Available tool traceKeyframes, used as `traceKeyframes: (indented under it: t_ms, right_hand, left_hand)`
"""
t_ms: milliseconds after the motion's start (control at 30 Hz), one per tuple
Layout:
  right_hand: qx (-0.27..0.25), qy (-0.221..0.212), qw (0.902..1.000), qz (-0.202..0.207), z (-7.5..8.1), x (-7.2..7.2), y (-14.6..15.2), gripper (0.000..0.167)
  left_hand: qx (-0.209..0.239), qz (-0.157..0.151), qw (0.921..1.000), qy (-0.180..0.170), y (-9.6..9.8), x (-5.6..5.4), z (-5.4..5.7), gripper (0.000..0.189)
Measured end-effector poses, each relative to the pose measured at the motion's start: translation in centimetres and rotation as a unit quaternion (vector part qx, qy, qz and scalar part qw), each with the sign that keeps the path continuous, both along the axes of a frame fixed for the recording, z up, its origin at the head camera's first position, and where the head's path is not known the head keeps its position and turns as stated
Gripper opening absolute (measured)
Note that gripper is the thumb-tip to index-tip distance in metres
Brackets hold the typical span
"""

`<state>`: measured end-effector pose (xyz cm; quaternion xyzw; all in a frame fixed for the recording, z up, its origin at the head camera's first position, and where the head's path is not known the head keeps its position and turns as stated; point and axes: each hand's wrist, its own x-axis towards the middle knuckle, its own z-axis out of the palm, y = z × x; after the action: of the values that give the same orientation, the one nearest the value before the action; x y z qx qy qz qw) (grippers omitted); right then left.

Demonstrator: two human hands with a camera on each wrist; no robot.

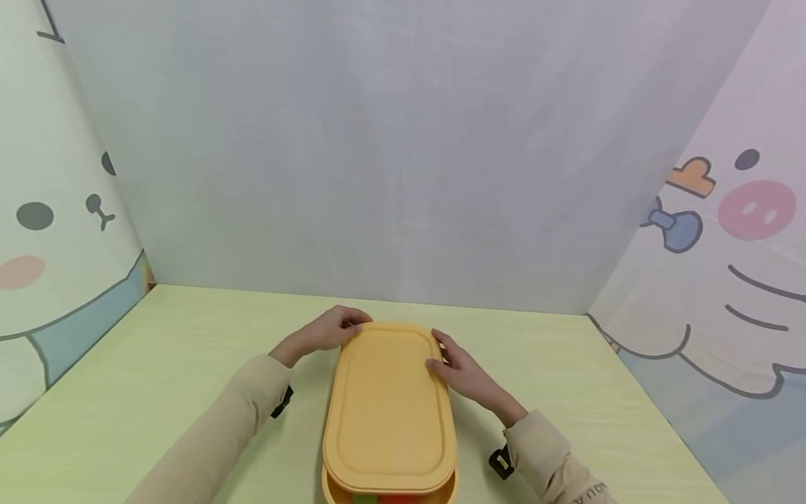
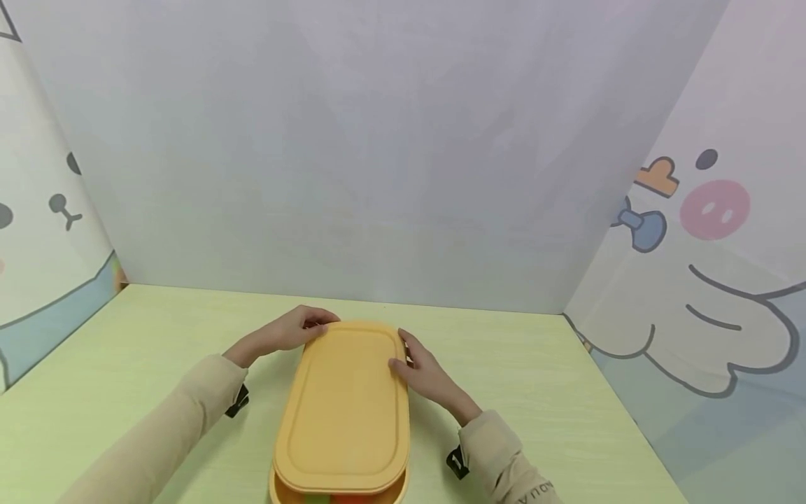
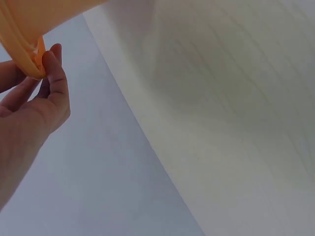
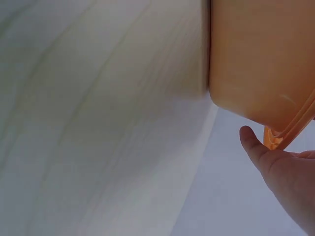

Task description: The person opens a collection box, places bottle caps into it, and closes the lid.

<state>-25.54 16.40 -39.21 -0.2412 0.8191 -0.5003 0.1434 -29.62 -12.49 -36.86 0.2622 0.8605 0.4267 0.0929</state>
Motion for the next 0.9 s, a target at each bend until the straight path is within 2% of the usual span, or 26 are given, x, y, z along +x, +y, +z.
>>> traceKeyframes:
  t_ms: [100,567,700,900]
  right_hand:
    - [-0.001,0.011,0.9999,0.006,0.1,0.2,-0.1,0.065]
    - [0.009,0.028,0.9993,0.022,-0.2,1.5,0.3,0.065]
    - [0.021,0.048,0.9984,0.019,-0.4,1.9,0.4,0.064]
    - [0.085,0.114,0.9899,0.005,-0.6,2.6,0.2,0.063]
  left_hand:
    - [-0.010,-0.015,0.9997,0.014,0.0,0.3,0.1,0.029]
    - [-0.044,-0.044,0.9962,0.061,-0.2,1.9,0.0,0.028]
    - [-0.054,-0.035,0.9949,0.078,0.0,2.5,-0.2,0.027]
    - [-0.089,0.007,0.9890,0.118,1.0,4.3,-0.6,0.033]
